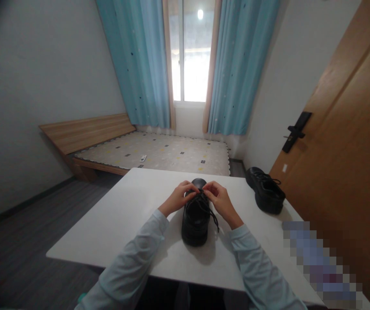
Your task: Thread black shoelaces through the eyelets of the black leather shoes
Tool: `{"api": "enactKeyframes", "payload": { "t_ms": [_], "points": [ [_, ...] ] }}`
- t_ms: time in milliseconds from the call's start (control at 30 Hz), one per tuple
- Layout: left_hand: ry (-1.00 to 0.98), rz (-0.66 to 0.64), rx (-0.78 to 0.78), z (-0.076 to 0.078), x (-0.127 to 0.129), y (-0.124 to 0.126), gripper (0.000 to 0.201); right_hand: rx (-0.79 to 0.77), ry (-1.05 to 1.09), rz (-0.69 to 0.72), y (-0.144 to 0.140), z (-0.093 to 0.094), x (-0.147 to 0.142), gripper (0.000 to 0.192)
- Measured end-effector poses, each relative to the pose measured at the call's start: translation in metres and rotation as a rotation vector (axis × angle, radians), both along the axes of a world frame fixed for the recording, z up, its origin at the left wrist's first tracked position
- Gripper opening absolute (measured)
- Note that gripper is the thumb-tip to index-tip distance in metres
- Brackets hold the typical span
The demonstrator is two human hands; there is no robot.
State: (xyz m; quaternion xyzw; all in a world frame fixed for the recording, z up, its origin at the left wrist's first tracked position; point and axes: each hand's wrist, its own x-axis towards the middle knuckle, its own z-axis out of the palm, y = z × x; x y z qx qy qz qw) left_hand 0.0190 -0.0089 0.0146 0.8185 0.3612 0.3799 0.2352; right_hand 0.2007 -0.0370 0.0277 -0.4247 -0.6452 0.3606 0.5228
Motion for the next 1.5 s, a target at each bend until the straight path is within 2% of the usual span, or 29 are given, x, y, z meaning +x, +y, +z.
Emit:
{"api": "enactKeyframes", "payload": {
  "t_ms": [267,400,600,900,1233,1500],
  "points": [
    [0.002,-0.002,0.004,0.001,0.000,-0.001,0.015,0.028,-0.004,-0.021,0.005,0.001,0.018,0.035],
    [0.000,-0.006,0.008,0.001,0.000,-0.001,0.014,0.000,-0.161,-0.067,0.009,-0.001,0.027,0.035],
    [-0.008,-0.004,0.012,0.001,0.000,-0.001,0.013,-0.056,-0.306,0.044,0.008,-0.005,0.024,0.030],
    [-0.006,-0.004,0.006,0.000,0.000,-0.001,0.014,-0.065,-0.232,0.089,0.011,-0.007,0.026,0.025],
    [-0.004,-0.006,0.009,0.000,0.000,0.000,0.014,-0.032,-0.214,0.014,0.011,-0.008,0.025,0.026],
    [0.008,0.003,0.009,0.000,0.001,-0.001,0.015,-0.063,-0.077,-0.003,0.011,-0.005,0.024,0.032]
  ]
}}
